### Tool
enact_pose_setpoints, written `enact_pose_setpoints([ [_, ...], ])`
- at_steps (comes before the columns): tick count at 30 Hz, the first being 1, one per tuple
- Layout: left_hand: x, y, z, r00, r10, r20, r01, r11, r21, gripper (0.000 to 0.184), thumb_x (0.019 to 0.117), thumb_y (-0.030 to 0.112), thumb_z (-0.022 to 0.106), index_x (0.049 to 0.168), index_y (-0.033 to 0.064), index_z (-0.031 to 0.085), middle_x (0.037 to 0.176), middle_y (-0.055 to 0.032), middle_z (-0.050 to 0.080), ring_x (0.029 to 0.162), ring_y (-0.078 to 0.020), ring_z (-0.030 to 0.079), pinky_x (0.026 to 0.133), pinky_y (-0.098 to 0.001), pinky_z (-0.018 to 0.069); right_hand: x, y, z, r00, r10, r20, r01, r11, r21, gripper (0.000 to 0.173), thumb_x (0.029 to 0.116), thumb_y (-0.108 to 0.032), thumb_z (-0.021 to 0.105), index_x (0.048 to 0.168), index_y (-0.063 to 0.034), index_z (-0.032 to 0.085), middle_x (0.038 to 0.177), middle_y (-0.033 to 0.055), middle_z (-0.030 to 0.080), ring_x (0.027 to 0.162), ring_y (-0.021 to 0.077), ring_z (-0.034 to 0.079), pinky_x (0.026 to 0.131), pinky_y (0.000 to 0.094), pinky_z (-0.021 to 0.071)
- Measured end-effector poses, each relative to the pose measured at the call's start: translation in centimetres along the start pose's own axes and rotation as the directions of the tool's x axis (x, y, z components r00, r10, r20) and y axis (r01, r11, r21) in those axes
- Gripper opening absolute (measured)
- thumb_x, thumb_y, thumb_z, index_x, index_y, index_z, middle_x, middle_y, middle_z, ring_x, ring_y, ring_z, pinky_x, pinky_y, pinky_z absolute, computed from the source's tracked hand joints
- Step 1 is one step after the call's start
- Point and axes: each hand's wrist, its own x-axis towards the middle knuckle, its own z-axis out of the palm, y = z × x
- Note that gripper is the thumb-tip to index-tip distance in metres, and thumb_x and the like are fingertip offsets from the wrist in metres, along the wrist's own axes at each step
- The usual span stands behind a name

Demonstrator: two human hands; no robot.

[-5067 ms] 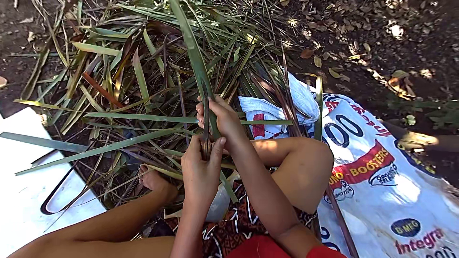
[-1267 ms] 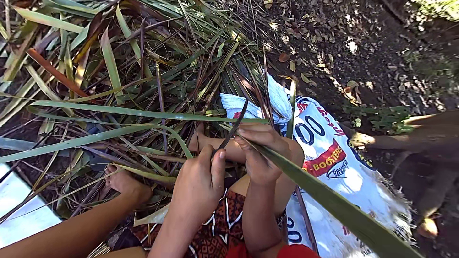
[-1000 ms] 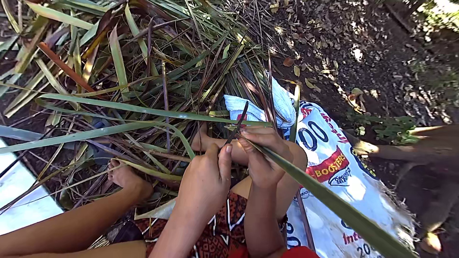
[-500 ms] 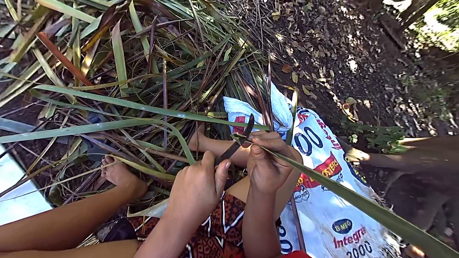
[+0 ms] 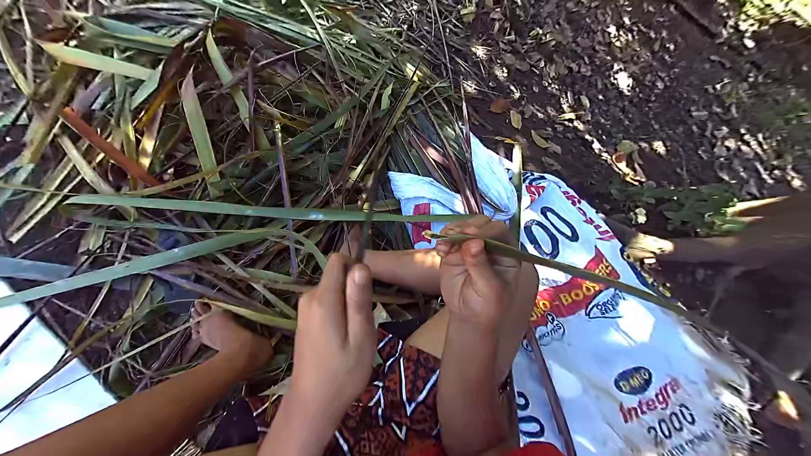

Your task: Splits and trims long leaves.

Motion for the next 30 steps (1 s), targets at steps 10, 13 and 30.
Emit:
enact_pose_setpoints([
  [10,-1.8,1.4,1.6,0.986,0.146,0.08,-0.157,0.974,0.164,0.056,0.1106,0.048,0.026,0.092,0.0051,0.058,0.058,0.0018,0.043,0.05,-0.0024,0.045,0.047,-0.0172,0.0384,-0.6,0.5,0.6,0.987,-0.086,0.139,0.095,0.994,-0.06,0.017,0.0986,-0.016,0.066,0.111,-0.0182,0.076,0.109,-0.0077,0.074,0.109,0.0052,0.068,0.095,0.0222,0.0559],
  [13,-2.0,1.4,1.6,0.986,0.139,0.095,-0.153,0.973,0.17,0.055,0.1107,0.048,0.025,0.09,0.0067,0.055,0.057,0.0028,0.04,0.048,-0.0017,0.042,0.046,-0.0165,0.0362,-0.6,0.7,0.5,0.986,-0.1,0.136,0.108,0.993,-0.052,0.017,0.0989,-0.016,0.065,0.112,-0.0171,0.076,0.11,-0.0067,0.074,0.111,0.0069,0.068,0.098,0.0235,0.0546],
  [30,-0.3,-2.8,0.9,0.974,0.096,-0.207,0.074,0.727,0.682,0.052,0.1087,0.038,0.037,0.088,-0.0052,0.059,0.061,-0.0144,0.057,0.05,-0.029,0.061,0.043,-0.0431,0.0464,-2.5,0.4,1.4,0.953,-0.263,0.152,0.293,0.928,-0.231,0.013,0.1019,-0.022,0.063,0.111,-0.0204,0.072,0.109,-0.0114,0.071,0.11,0.0041,0.065,0.096,0.0226,0.0541],
])
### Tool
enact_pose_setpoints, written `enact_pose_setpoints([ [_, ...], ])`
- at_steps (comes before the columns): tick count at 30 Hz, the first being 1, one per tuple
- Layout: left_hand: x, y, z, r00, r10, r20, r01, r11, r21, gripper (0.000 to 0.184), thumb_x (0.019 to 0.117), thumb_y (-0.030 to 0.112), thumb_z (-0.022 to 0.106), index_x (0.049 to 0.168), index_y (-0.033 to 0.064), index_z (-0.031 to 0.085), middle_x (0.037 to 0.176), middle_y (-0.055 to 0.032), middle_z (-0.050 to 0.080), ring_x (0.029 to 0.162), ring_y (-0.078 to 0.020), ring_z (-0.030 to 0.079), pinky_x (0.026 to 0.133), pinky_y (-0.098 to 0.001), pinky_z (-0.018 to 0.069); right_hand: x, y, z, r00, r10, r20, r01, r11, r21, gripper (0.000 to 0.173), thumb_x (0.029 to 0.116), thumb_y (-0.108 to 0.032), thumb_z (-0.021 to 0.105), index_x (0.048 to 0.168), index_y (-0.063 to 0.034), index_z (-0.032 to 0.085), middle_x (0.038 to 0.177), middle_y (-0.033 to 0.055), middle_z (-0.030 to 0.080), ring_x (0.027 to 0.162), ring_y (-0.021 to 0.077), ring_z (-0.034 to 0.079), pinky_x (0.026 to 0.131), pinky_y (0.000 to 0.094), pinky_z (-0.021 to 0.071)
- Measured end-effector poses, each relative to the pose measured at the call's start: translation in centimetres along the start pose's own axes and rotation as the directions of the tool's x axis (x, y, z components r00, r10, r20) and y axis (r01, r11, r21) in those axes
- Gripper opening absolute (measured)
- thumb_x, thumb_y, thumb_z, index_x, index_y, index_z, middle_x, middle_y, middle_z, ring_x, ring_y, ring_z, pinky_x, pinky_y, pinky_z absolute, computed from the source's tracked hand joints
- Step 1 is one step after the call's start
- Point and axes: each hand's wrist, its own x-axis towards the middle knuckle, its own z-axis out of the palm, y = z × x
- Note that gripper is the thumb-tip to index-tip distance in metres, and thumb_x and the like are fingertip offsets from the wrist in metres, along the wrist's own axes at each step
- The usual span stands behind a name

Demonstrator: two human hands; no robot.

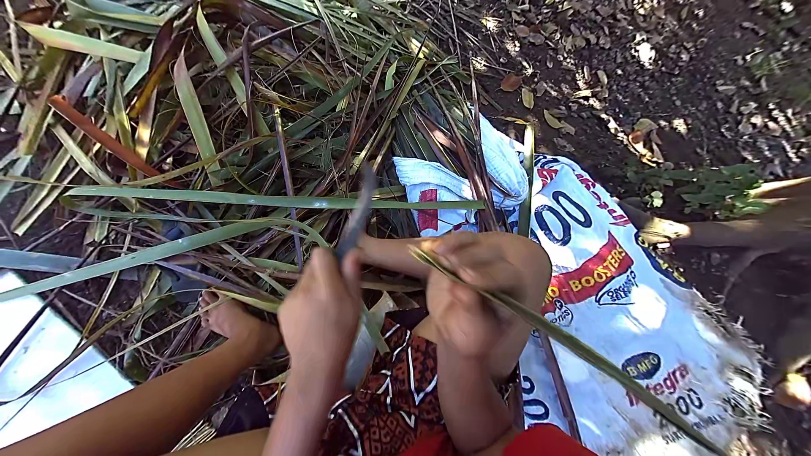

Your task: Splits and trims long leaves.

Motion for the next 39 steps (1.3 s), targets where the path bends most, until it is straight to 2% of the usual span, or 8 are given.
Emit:
enact_pose_setpoints([
  [2,0.8,-2.4,-0.5,0.989,-0.148,-0.003,0.148,0.989,-0.002,0.055,0.1096,0.04,0.035,0.099,-0.0087,0.058,0.064,-0.0171,0.057,0.053,-0.0312,0.06,0.049,-0.0476,0.0469,0.9,-1.1,-1.2,0.993,-0.109,0.051,0.106,0.993,0.06,0.015,0.1034,-0.017,0.06,0.115,-0.0164,0.07,0.115,-0.0082,0.069,0.116,0.006,0.063,0.098,0.021,0.0524],
  [5,0.5,-2.7,-1.9,0.982,-0.184,-0.032,0.161,0.921,-0.355,0.052,0.1097,0.048,0.033,0.099,0.0013,0.054,0.064,0.0047,0.042,0.052,0.0006,0.043,0.05,-0.018,0.0377,1.2,-0.5,-1.7,0.996,-0.084,0.023,0.081,0.993,0.087,0.018,0.1016,-0.017,0.063,0.117,-0.0182,0.072,0.116,-0.0094,0.07,0.116,0.0053,0.064,0.096,0.0202,0.0543],
  [9,0.1,1.4,-3.9,0.95,-0.121,0.289,0.313,0.401,-0.861,0.029,0.1,0.051,0.058,0.102,0.0229,0.053,0.065,0.0182,0.048,0.049,0.0064,0.045,0.042,-0.0125,0.0428,1.1,0.3,-1.2,0.996,-0.06,0.073,0.047,0.986,0.162,0.018,0.1017,-0.016,0.063,0.117,-0.0165,0.071,0.116,-0.0072,0.068,0.114,0.0058,0.064,0.094,0.0212,0.0555],
  [14,0.2,4.3,-4.9,0.955,0.101,0.278,0.256,0.183,-0.949,0.025,0.0963,0.032,0.07,0.111,0.0139,0.06,0.077,0.014,0.056,0.056,0.0092,0.046,0.048,-0.0083,0.042,0.3,1.1,0.0,0.994,-0.055,0.096,0.032,0.974,0.224,0.019,0.0985,-0.009,0.066,0.116,-0.0137,0.071,0.118,-0.0012,0.069,0.116,0.0139,0.065,0.095,0.0279,0.0567],
  [25,0.5,3.4,-4.6,0.907,0.077,0.413,0.417,-0.044,-0.908,0.013,0.0939,0.021,0.072,0.104,0.0132,0.067,0.07,0.0097,0.059,0.052,0.0051,0.05,0.047,-0.0116,0.0453,0.2,0.4,1.6,0.977,0.176,0.119,-0.21,0.894,0.395,0.029,0.0931,-0.017,0.074,0.121,-0.0158,0.069,0.121,-0.0046,0.068,0.118,0.0094,0.063,0.098,0.026,0.0551],
  [34,0.7,3.4,-4.4,0.911,-0.021,0.411,0.411,0.106,-0.906,0.012,0.0946,0.006,0.056,0.101,0.014,0.063,0.063,0.0109,0.053,0.045,0.0034,0.046,0.043,-0.0129,0.0429,-0.3,0.3,2.4,0.964,0.262,0.032,-0.25,0.867,0.431,0.022,0.099,-0.022,0.067,0.119,-0.0161,0.072,0.117,-0.0024,0.071,0.115,0.0109,0.065,0.098,0.0274,0.0549],
  [37,0.5,2.5,-4.4,0.967,0.062,0.249,0.219,0.309,-0.926,0.017,0.107,0.033,0.05,0.112,0.0191,0.057,0.07,0.0133,0.05,0.053,0.0062,0.046,0.046,-0.0109,0.0422,-0.2,0.2,2.6,0.969,0.244,0.032,-0.233,0.868,0.439,0.022,0.0992,-0.012,0.065,0.12,-0.0117,0.072,0.119,-0.0002,0.071,0.117,0.0115,0.065,0.1,0.0268,0.0545],
  [39,0.5,1.6,-4.5,0.973,0.156,0.172,0.087,0.446,-0.891,0.045,0.1064,0.057,0.033,0.102,0.0176,0.054,0.071,0.0106,0.047,0.056,0.0078,0.044,0.047,-0.01,0.0378,-0.2,0.1,2.6,0.968,0.25,0.015,-0.232,0.872,0.431,0.021,0.099,-0.011,0.065,0.119,-0.011,0.072,0.118,0.0002,0.071,0.116,0.0106,0.066,0.099,0.0255,0.055],
])
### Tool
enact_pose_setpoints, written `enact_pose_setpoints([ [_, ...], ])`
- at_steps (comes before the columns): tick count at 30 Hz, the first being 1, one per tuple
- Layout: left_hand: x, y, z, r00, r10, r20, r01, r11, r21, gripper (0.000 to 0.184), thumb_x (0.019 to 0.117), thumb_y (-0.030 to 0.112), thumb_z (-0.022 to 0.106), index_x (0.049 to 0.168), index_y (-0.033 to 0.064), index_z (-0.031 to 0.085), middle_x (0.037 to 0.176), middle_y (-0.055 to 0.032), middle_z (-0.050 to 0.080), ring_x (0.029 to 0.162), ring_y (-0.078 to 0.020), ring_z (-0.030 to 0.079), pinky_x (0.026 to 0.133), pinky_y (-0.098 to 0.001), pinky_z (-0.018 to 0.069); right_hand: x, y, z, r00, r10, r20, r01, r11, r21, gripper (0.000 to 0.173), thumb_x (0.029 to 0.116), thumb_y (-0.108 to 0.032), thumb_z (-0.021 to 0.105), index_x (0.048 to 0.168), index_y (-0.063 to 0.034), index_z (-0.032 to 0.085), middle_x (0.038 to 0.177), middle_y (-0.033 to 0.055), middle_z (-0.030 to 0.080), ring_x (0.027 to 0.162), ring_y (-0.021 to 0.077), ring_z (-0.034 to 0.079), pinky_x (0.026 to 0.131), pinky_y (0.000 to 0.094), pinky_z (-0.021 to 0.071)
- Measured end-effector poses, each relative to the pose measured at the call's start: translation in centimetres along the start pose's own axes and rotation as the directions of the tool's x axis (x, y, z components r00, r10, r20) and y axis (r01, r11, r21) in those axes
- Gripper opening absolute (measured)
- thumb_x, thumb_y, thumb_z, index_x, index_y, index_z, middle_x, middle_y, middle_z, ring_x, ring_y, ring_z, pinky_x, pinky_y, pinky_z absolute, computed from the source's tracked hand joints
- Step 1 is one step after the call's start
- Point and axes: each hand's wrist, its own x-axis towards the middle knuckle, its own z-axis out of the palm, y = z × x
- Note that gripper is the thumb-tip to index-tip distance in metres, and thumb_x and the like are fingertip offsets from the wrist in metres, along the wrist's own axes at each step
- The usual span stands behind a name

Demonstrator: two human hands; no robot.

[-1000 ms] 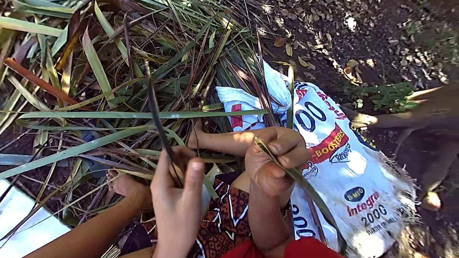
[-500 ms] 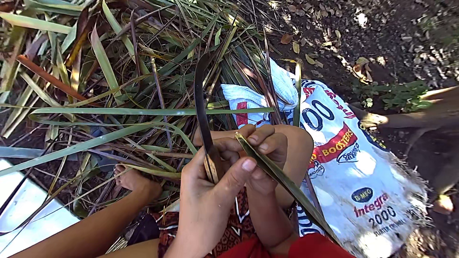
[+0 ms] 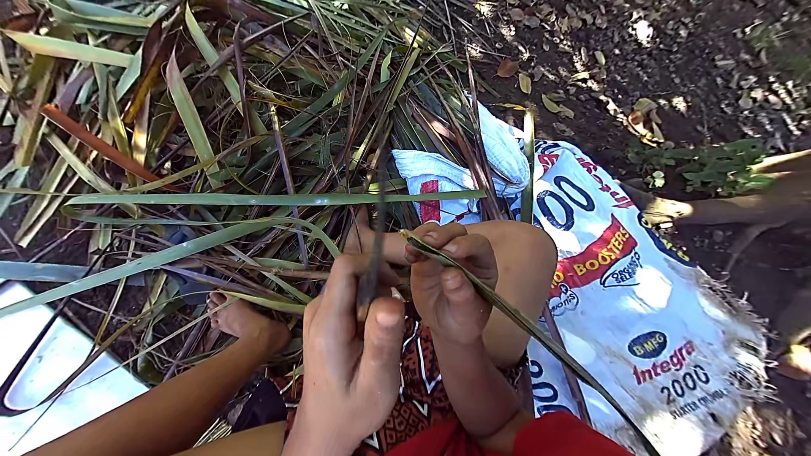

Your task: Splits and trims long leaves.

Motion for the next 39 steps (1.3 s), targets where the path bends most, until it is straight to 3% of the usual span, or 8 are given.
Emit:
enact_pose_setpoints([
  [3,-0.4,-0.3,-0.2,0.998,0.021,0.053,-0.026,0.996,0.089,0.058,0.1046,0.062,0.023,0.095,0.0123,0.052,0.068,0.008,0.044,0.056,0.0084,0.041,0.049,-0.0097,0.0346,0.0,-0.1,0.2,1.0,0.001,-0.024,-0.001,1.0,-0.004,0.021,0.1,-0.012,0.064,0.119,-0.0106,0.073,0.117,0.0004,0.072,0.115,0.0094,0.067,0.098,0.0237,0.0551],
  [17,-0.8,-0.8,0.6,0.997,-0.006,0.083,-0.032,0.895,0.444,0.058,0.1096,0.051,0.025,0.09,0.0063,0.055,0.062,0.0054,0.043,0.054,0.0066,0.041,0.05,-0.0097,0.0351,-0.1,-0.4,0.4,0.989,0.008,-0.145,-0.017,0.998,-0.061,0.018,0.0981,-0.01,0.066,0.113,-0.01,0.076,0.111,0.0023,0.075,0.112,0.0098,0.069,0.098,0.025,0.0555],
  [25,-0.4,-3.2,0.7,0.972,0.23,0.048,-0.178,0.589,0.788,0.054,0.1109,0.042,0.025,0.089,0.0026,0.055,0.057,-0.0036,0.047,0.046,-0.0101,0.049,0.043,-0.0227,0.0373,-0.1,-1.3,0.6,0.99,0.019,-0.143,-0.05,0.973,-0.223,0.016,0.0967,-0.009,0.067,0.109,-0.0106,0.078,0.11,0.0002,0.075,0.112,0.0104,0.068,0.099,0.0266,0.0552],
  [31,0.5,-3.2,-2.7,0.956,0.076,-0.285,0.212,0.492,0.844,0.054,0.1099,0.039,0.036,0.106,-0.0101,0.06,0.068,-0.0206,0.061,0.052,-0.033,0.061,0.046,-0.0495,0.047,-0.5,-2.7,0.2,0.974,-0.11,-0.198,0.037,0.94,-0.339,0.013,0.0991,-0.02,0.066,0.107,-0.0183,0.077,0.103,-0.0061,0.075,0.103,0.0051,0.07,0.093,0.0232,0.0569],
  [33,0.1,-3.0,-3.8,0.93,0.208,-0.302,0.145,0.548,0.824,0.055,0.1109,0.042,0.031,0.106,-0.0069,0.056,0.066,-0.0136,0.054,0.051,-0.0189,0.052,0.048,-0.0352,0.0411,0.3,-2.2,-0.4,0.961,-0.049,-0.273,-0.034,0.957,-0.29,0.012,0.097,-0.021,0.068,0.102,-0.0166,0.078,0.096,-0.0038,0.076,0.092,0.0043,0.072,0.086,0.022,0.0591],
  [35,-0.8,-2.1,-3.4,0.948,0.184,-0.258,0.027,0.766,0.642,0.055,0.1092,0.053,0.03,0.108,0.0033,0.053,0.069,-0.0008,0.048,0.055,-0.0007,0.046,0.052,-0.0184,0.0404,0.3,-1.5,-0.2,0.931,0.117,-0.346,-0.183,0.969,-0.164,0.009,0.0943,-0.017,0.071,0.097,-0.0139,0.079,0.09,-0.0006,0.076,0.084,0.0061,0.072,0.08,0.023,0.0606],
  [37,-0.7,-1.8,-2.1,0.974,0.093,-0.206,-0.003,0.917,0.399,0.046,0.1043,0.057,0.044,0.111,0.0126,0.056,0.072,0.009,0.05,0.057,0.0089,0.044,0.052,-0.0105,0.0401,0.5,-1.4,0.3,0.922,0.229,-0.311,-0.289,0.943,-0.163,0.009,0.0944,-0.014,0.07,0.097,-0.0143,0.079,0.087,-0.0005,0.075,0.08,0.006,0.072,0.077,0.0228,0.0609],
  [39,-0.4,-2.0,-1.2,0.989,0.002,-0.147,0.034,0.97,0.243,0.033,0.101,0.04,0.061,0.115,0.011,0.059,0.079,0.0108,0.056,0.059,0.0102,0.045,0.054,-0.0079,0.0393,0.6,-1.6,0.9,0.909,0.301,-0.289,-0.369,0.903,-0.22,0.011,0.0931,-0.011,0.068,0.095,-0.0158,0.078,0.082,-0.0018,0.074,0.073,0.0047,0.071,0.071,0.0223,0.0612],
])
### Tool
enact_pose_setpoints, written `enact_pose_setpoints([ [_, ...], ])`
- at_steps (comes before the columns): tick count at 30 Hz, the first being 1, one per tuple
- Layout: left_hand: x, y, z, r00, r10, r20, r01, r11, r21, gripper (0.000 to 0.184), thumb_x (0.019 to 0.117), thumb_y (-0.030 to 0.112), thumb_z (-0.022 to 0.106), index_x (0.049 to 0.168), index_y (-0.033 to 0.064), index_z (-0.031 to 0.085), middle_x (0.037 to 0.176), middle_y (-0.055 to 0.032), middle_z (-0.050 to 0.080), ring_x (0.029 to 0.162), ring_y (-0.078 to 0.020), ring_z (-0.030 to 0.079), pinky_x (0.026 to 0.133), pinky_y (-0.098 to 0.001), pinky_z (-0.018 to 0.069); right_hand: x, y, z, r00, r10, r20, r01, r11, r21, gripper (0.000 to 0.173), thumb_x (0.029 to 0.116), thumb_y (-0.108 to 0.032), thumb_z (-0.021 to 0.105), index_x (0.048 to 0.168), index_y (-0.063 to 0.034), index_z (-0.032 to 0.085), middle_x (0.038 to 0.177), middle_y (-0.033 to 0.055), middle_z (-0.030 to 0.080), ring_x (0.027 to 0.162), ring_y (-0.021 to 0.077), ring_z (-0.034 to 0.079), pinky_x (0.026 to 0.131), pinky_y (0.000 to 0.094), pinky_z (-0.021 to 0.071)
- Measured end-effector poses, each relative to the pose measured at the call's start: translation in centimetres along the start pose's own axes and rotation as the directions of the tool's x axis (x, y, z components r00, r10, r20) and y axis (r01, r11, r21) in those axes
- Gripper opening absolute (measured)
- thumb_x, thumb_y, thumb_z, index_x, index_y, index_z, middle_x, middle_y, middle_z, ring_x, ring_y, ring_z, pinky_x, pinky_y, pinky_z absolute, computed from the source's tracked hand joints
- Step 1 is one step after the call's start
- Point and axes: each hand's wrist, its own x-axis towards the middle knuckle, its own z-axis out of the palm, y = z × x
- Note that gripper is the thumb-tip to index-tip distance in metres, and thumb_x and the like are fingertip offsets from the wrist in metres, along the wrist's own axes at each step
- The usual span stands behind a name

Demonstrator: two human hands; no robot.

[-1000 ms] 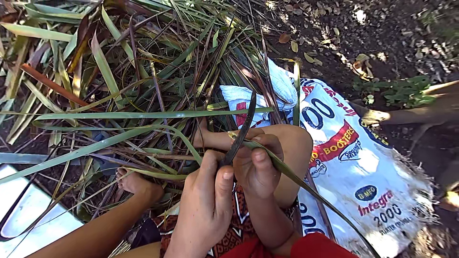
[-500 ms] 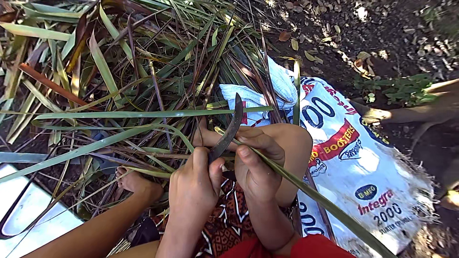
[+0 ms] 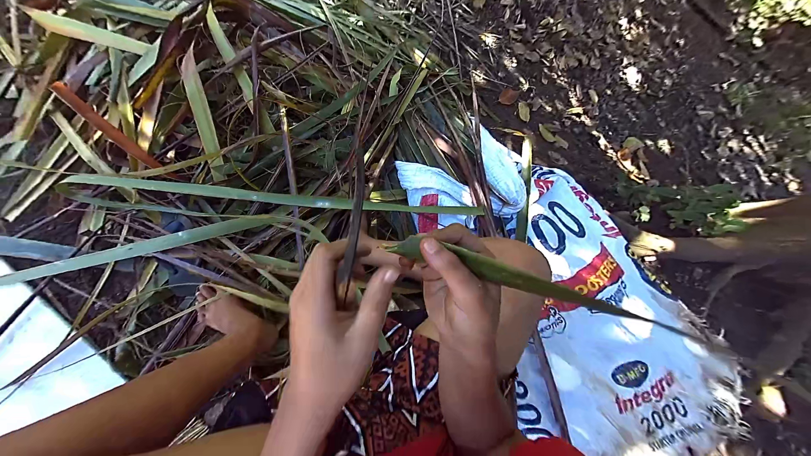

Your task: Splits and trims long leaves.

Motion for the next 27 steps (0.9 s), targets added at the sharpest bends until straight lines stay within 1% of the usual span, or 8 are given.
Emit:
enact_pose_setpoints([
  [3,0.2,-0.2,0.4,0.998,-0.017,0.059,0.016,1.0,0.026,0.02,0.0945,0.015,0.064,0.109,0.0015,0.064,0.08,0.0052,0.058,0.061,0.0072,0.046,0.054,-0.0077,0.0382,0.7,-0.7,0.5,0.994,0.088,0.066,-0.079,0.989,-0.127,0.01,0.0911,-0.011,0.068,0.088,-0.0163,0.075,0.072,-0.0027,0.07,0.062,0.0018,0.066,0.061,0.0179,0.0574],
  [7,-0.4,-0.4,-0.9,0.986,-0.12,0.118,0.134,0.984,-0.115,0.015,0.0978,0.02,0.061,0.103,0.0063,0.066,0.073,0.0109,0.055,0.056,0.0093,0.045,0.051,-0.0073,0.0389,3.0,-1.6,0.7,0.928,0.218,0.303,-0.12,0.943,-0.311,0.011,0.0925,-0.013,0.066,0.083,-0.0168,0.07,0.067,-0.0062,0.065,0.056,-0.0011,0.059,0.053,0.0143,0.0506],
  [10,-0.6,-0.4,-1.7,0.939,-0.28,0.197,0.334,0.88,-0.339,0.016,0.1022,0.02,0.051,0.099,0.0143,0.065,0.062,0.0155,0.051,0.045,0.0063,0.043,0.042,-0.0113,0.0383,4.6,-1.9,0.9,0.823,0.286,0.49,-0.114,0.929,-0.351,0.01,0.0917,-0.01,0.065,0.082,-0.0128,0.067,0.067,-0.0045,0.064,0.057,0.0002,0.059,0.052,0.0151,0.0514],
  [14,-1.1,-1.0,-0.6,0.885,-0.337,0.322,0.44,0.832,-0.339,0.025,0.1053,0.017,0.043,0.093,0.0109,0.063,0.061,0.0142,0.049,0.043,0.006,0.04,0.04,-0.0113,0.0363,7.1,-1.6,0.8,0.638,0.499,0.587,-0.254,0.856,-0.451,0.013,0.0859,-0.006,0.065,0.076,-0.013,0.064,0.063,-0.0055,0.063,0.053,-0.0011,0.058,0.05,0.0134,0.0485],
  [18,-2.0,-1.7,2.1,0.856,-0.397,0.332,0.514,0.724,-0.46,0.032,0.1061,0.015,0.035,0.083,0.0109,0.057,0.056,0.0119,0.047,0.041,0.004,0.04,0.04,-0.0128,0.0369,6.9,-0.6,0.1,0.654,0.518,0.552,-0.291,0.845,-0.449,0.025,0.0797,0.005,0.061,0.097,-0.0103,0.051,0.06,-0.0064,0.051,0.049,-0.0008,0.052,0.049,0.0146,0.0467],
  [20,-2.3,-2.0,3.3,0.861,-0.424,0.28,0.508,0.695,-0.509,0.034,0.106,0.013,0.034,0.079,0.0116,0.055,0.055,0.0109,0.046,0.041,0.0029,0.041,0.04,-0.0138,0.038,6.0,0.5,0.1,0.759,0.461,0.459,-0.321,0.879,-0.353,0.03,0.081,0.004,0.061,0.103,-0.0139,0.052,0.062,-0.0053,0.052,0.051,0.001,0.053,0.048,0.0164,0.047],
  [23,-3.0,-2.2,4.7,0.865,-0.413,0.285,0.5,0.761,-0.413,0.028,0.1037,0.012,0.041,0.08,0.0106,0.056,0.056,0.0129,0.042,0.043,0.006,0.038,0.041,-0.0124,0.0343,5.1,3.2,0.1,0.872,0.416,0.258,-0.396,0.91,-0.127,0.016,0.1054,-0.013,0.046,0.12,-0.0184,0.051,0.08,-0.0063,0.061,0.068,0.0014,0.061,0.065,0.0176,0.0537],
  [27,-4.0,-3.7,5.1,0.934,-0.159,0.321,0.226,0.957,-0.182,0.029,0.105,0.027,0.049,0.095,0.0015,0.059,0.062,0.0096,0.042,0.051,0.0068,0.039,0.05,-0.0119,0.0358,5.1,4.9,-0.3,0.797,0.566,0.209,-0.592,0.668,0.45,0.024,0.1127,-0.035,0.031,0.108,-0.0189,0.049,0.065,-0.0099,0.046,0.043,-0.0043,0.042,0.043,0.0081,0.0401],
])
